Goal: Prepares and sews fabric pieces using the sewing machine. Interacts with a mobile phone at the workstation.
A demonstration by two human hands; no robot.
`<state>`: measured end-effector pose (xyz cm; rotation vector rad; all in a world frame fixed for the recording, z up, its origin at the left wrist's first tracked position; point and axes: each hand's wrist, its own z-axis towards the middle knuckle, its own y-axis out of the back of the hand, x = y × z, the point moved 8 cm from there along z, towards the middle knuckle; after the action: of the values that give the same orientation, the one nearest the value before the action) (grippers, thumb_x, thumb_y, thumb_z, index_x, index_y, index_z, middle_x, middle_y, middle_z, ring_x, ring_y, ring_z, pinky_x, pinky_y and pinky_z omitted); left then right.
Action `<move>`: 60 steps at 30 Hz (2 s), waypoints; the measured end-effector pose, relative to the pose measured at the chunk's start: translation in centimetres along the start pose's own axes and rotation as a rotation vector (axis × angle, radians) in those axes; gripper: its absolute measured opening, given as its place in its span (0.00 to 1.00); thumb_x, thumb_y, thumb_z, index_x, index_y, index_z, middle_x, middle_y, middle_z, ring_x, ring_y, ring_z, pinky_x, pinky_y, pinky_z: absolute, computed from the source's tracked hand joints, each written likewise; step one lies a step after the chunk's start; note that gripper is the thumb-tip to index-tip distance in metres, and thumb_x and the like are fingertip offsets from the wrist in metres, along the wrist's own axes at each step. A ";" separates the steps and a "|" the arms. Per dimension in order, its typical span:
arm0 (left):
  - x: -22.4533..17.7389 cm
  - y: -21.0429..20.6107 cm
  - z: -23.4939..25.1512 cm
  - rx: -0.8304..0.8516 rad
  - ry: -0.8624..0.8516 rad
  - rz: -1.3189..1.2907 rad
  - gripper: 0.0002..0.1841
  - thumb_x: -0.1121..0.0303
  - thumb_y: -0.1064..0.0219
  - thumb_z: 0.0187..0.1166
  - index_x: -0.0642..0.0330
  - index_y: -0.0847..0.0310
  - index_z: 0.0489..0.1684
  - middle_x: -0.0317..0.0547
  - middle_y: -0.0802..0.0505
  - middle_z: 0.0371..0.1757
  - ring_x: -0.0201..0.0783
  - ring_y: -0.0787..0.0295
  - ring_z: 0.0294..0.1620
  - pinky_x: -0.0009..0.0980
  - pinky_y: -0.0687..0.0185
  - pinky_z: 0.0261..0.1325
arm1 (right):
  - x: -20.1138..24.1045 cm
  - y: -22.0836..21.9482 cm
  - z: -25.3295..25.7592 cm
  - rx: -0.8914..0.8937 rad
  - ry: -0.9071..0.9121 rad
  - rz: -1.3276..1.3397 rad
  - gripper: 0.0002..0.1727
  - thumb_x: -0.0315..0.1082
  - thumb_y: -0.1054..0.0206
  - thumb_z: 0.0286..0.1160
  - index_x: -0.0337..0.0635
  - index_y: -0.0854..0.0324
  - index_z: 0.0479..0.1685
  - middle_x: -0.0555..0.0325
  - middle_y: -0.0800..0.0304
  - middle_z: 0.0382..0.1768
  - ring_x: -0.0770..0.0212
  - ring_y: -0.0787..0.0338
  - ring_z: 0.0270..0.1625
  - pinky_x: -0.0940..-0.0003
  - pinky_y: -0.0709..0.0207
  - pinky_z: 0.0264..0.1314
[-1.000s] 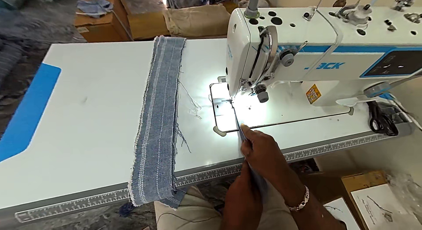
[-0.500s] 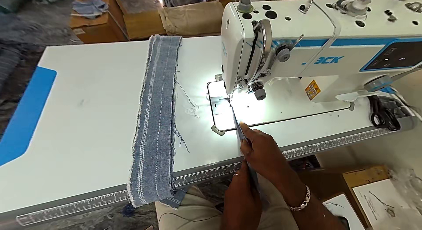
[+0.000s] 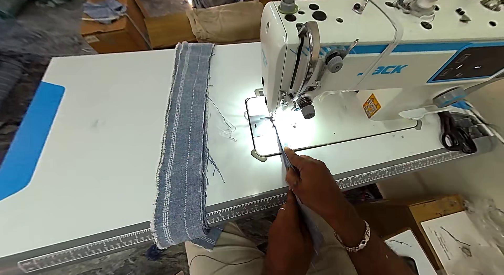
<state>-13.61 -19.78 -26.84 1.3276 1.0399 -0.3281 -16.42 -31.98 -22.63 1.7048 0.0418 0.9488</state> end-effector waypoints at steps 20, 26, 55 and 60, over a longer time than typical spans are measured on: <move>0.2 0.6 0.7 0.059 -0.002 -0.006 0.28 0.69 0.46 0.83 0.64 0.33 0.85 0.48 0.05 0.49 0.42 0.06 0.48 0.42 0.10 0.56 | -0.3 -0.3 0.5 0.012 -0.008 -0.019 0.29 0.34 0.39 0.84 0.49 0.27 0.86 0.50 0.11 0.46 0.55 0.11 0.39 0.55 0.15 0.38; -0.1 0.1 0.2 0.035 0.022 0.007 0.27 0.72 0.44 0.82 0.68 0.29 0.82 0.54 0.07 0.59 0.45 0.07 0.57 0.42 0.13 0.63 | -0.4 -0.1 0.4 0.017 0.016 0.052 0.25 0.37 0.37 0.84 0.50 0.20 0.81 0.54 0.15 0.40 0.60 0.15 0.35 0.61 0.19 0.33; 0.1 -0.2 -0.2 0.038 0.007 -0.026 0.28 0.69 0.44 0.83 0.66 0.32 0.85 0.49 0.04 0.47 0.43 0.05 0.47 0.43 0.10 0.54 | -0.2 0.0 -0.2 0.017 -0.012 -0.013 0.30 0.34 0.39 0.85 0.50 0.29 0.88 0.50 0.11 0.45 0.54 0.11 0.39 0.56 0.16 0.37; 0.0 0.4 0.1 0.060 0.029 -0.025 0.27 0.70 0.46 0.83 0.63 0.31 0.84 0.50 0.06 0.53 0.44 0.07 0.52 0.44 0.12 0.59 | -0.2 0.0 0.2 0.017 0.006 -0.021 0.29 0.33 0.38 0.84 0.50 0.27 0.86 0.50 0.11 0.44 0.54 0.11 0.38 0.56 0.17 0.36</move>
<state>-13.29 -19.73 -26.65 1.3771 1.0791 -0.3624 -16.48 -32.22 -22.72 1.7137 0.0717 0.9403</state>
